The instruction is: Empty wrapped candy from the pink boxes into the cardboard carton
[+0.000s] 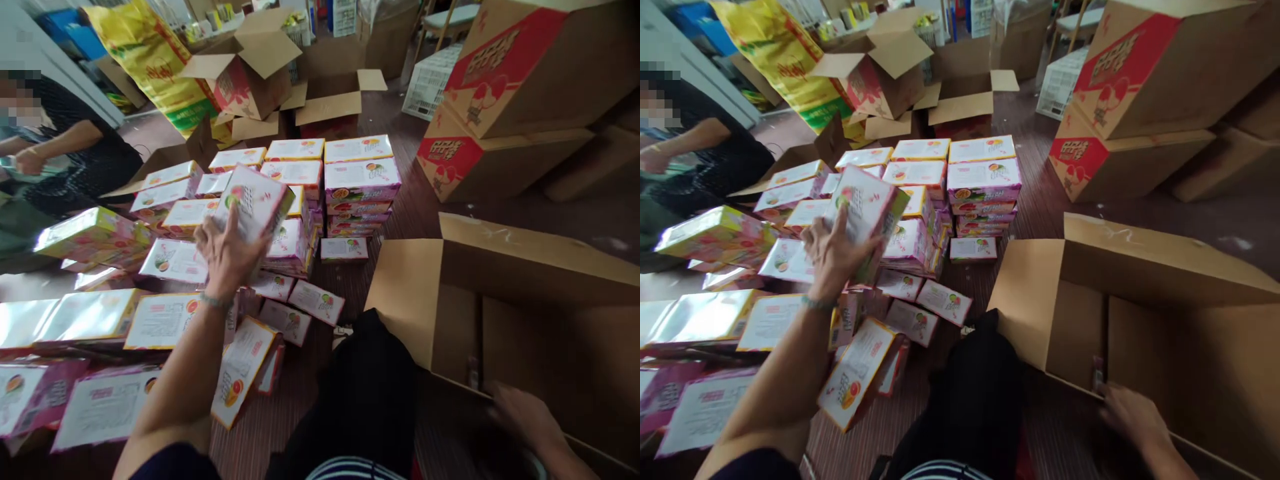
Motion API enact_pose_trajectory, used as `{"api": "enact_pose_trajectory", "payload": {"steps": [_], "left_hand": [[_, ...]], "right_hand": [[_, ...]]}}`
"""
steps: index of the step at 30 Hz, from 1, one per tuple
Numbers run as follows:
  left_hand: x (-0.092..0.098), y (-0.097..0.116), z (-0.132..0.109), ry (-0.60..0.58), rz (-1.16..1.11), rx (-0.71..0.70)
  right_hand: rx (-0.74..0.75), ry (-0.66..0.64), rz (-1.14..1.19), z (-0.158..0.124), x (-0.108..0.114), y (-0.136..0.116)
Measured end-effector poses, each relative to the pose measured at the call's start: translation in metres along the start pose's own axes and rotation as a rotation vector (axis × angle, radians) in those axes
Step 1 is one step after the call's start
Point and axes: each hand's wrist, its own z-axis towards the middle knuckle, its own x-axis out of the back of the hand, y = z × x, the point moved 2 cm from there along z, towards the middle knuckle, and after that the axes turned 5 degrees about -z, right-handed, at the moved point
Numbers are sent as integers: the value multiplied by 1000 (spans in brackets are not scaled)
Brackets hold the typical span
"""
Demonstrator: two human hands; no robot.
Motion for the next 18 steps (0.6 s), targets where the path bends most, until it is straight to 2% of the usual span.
{"api": "enact_pose_trajectory", "payload": {"steps": [2,3,4,5,6,8,9,10,11,12,15,16,18], "left_hand": [[-26,10,39,-159,-26,-23],[-37,15,49,-200,-36,-26],[-47,20,53,-193,-45,-26],[-55,26,50,-133,-60,-36],[-63,34,42,-40,-84,-70],[-84,49,9,129,-149,-200],[-101,56,-13,157,-176,-294],[-124,61,-36,121,-189,-384],[-152,65,-61,-1,-171,-448],[-185,66,-85,-181,-129,-492],[-290,50,-148,-791,73,-516],[-320,41,-162,-929,116,-538],[-367,26,-177,-1088,150,-615]], "right_hand": [[6,-95,6,-2,20,-10],[-3,-118,8,-3,28,-13],[-16,-129,11,-3,34,-15],[-25,-144,12,-3,37,-16],[-32,-165,10,-3,40,-16],[-44,-214,-2,-3,41,-14],[-46,-230,-9,-3,40,-12],[-44,-240,-15,-3,39,-11],[-42,-249,-25,-3,38,-9],[-38,-255,-38,-3,37,-8],[-25,-243,-73,-6,32,-4],[-20,-227,-73,-8,30,-3],[-6,-186,-48,-10,27,-1]]}}
